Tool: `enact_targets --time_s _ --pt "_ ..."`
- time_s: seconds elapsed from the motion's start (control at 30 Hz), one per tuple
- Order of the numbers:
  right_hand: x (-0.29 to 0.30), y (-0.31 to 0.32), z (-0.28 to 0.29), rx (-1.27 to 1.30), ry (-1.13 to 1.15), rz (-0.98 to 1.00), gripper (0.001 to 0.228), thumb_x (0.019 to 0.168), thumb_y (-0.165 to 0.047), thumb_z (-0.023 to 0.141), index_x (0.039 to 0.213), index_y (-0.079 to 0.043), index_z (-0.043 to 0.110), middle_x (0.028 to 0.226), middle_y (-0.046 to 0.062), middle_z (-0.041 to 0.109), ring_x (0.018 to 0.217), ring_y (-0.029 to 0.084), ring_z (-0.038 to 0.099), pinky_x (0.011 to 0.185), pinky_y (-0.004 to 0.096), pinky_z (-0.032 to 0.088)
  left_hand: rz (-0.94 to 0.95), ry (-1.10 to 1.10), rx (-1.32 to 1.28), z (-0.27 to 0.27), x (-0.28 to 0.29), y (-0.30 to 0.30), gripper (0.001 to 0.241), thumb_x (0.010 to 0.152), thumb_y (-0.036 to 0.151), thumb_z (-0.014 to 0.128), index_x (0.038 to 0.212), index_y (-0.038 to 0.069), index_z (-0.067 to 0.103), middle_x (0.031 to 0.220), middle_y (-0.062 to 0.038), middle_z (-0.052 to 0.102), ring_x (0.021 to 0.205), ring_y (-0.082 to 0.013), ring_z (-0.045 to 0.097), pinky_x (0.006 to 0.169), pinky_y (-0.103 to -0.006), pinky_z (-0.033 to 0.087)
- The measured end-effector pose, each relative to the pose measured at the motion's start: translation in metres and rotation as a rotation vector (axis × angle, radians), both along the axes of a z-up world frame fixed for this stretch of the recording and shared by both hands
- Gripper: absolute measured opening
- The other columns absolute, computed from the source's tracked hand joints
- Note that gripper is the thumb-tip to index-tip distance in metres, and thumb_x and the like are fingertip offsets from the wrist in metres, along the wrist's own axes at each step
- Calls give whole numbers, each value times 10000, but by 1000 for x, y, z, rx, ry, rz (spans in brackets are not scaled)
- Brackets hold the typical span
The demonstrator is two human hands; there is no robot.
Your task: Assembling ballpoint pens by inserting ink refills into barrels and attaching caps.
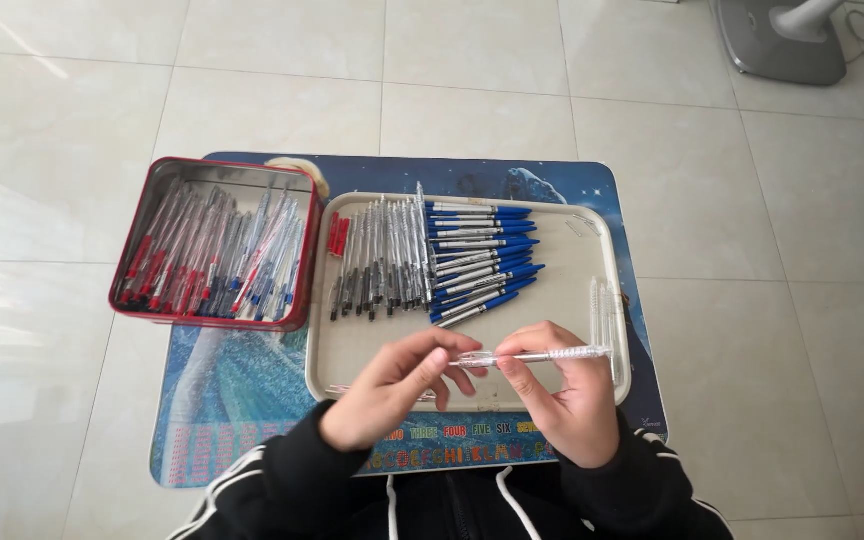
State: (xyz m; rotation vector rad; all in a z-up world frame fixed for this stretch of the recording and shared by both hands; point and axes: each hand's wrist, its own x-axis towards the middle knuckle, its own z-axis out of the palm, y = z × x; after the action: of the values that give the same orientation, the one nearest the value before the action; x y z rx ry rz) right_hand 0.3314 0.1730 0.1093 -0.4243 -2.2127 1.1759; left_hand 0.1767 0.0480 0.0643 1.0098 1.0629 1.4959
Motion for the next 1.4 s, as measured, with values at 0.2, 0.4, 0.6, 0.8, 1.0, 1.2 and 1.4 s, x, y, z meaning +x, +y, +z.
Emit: enact_targets --time_s 0.2,0.4,0.6,0.8,1.0,1.2,1.4 --pt "6 5 7 60 71 -77 145 886 -153 574 820 -38 635 786 82 674 738 184 667 715 268 550 0 -185 -120 -15 7 -10 210 960 164 525 1039 2 632 812 -61 658 639 -93 550 546 -204 432" --pt "17 17 -6 -264 392 -179 106 972 -71 462 931 -40 554 882 149 630 805 264 667 786 375 611 140 -46 -188 -17 -1 -22 248 927 188 556 1014 -8 681 736 -42 642 615 -89 523 587 -217 458" --pt "5 10 -24 -469 -242 9 314 895 -311 527 1038 -61 653 533 -17 458 427 88 407 406 241 377 376 655 1 6 8 -22 142 902 127 584 969 66 694 692 -26 619 543 -137 518 529 -270 420" --pt "-2 5 -21 -405 -399 65 162 828 -188 659 818 -81 779 654 38 737 568 113 642 527 228 530 340 974 85 8 3 -24 150 929 151 533 931 74 662 755 -53 660 635 -242 569 568 -348 451" --pt "13 23 -22 -298 -378 -47 112 807 -119 671 831 -106 780 796 18 783 715 106 735 663 223 596 407 1052 57 -14 -19 -35 106 863 103 613 877 51 705 749 -65 673 671 -213 551 575 -348 427" --pt "35 82 -27 -122 -408 -355 212 912 -42 592 1068 -98 724 749 71 685 610 95 511 563 226 454 395 1302 -132 -35 -31 -65 139 867 198 614 930 208 738 925 -55 626 890 -259 565 761 -352 408" --pt "21 155 -77 -19 -372 -391 93 844 -99 684 919 -61 645 887 60 714 854 121 683 777 193 488 311 1289 -98 -36 -27 -70 243 922 346 497 1048 276 693 1133 -71 549 967 -281 523 788 -416 352"
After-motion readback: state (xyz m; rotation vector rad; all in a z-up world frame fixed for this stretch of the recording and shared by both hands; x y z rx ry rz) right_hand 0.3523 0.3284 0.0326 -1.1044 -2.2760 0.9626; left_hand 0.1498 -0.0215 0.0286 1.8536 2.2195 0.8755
